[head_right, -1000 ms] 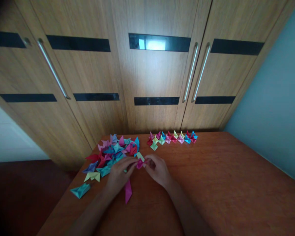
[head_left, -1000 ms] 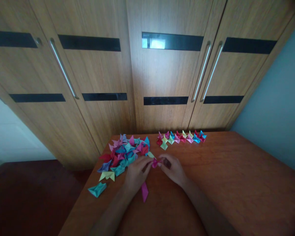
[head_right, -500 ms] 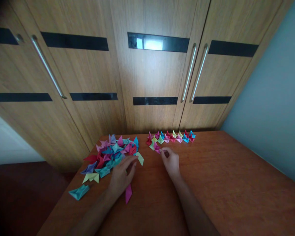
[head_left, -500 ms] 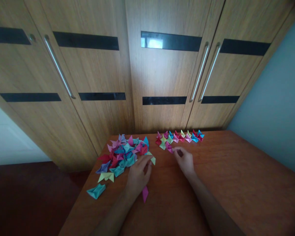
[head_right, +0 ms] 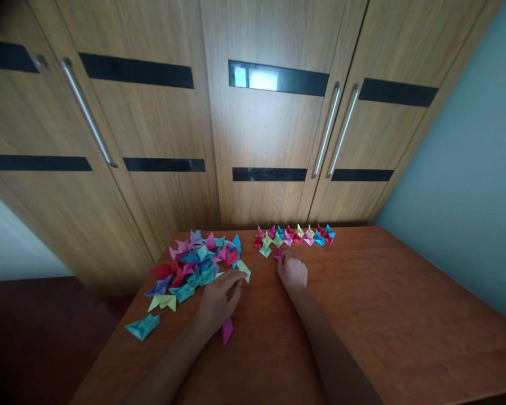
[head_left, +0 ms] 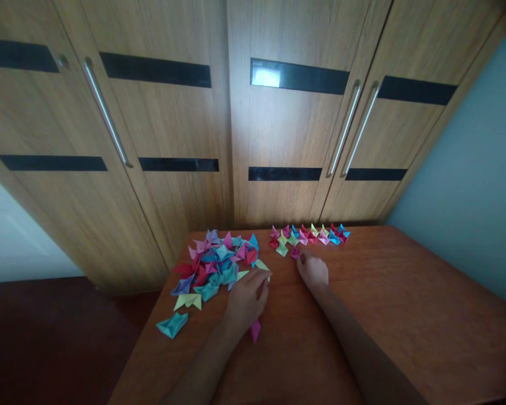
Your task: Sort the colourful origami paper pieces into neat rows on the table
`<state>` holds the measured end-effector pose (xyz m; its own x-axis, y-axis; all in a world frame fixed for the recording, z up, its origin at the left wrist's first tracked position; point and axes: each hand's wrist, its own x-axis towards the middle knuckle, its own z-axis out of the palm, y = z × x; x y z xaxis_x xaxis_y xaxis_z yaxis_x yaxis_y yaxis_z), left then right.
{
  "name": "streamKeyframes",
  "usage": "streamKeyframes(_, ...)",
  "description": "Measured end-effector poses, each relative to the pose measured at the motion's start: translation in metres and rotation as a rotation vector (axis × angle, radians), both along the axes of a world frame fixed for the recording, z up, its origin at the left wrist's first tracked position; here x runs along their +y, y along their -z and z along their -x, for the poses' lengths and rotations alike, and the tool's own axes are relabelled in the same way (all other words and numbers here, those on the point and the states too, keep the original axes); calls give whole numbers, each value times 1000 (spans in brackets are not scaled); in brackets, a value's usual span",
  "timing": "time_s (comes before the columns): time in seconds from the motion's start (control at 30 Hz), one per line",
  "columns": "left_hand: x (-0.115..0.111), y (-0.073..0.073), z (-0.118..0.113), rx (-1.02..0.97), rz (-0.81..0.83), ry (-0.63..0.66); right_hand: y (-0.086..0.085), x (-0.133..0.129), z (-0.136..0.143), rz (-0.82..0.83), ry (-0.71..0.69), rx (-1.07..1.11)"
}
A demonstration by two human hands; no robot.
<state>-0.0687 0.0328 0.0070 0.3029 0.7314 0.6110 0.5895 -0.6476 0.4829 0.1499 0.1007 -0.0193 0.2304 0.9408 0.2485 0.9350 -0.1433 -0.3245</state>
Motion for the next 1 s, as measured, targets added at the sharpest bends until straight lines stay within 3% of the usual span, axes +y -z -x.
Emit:
streamKeyframes(0.37,0,-2,2,31,28,-79,-6,12,13,62,4,4)
streamKeyframes(1.0,3,-1,5,42,30,-51,-8,11,18,106,79,-65)
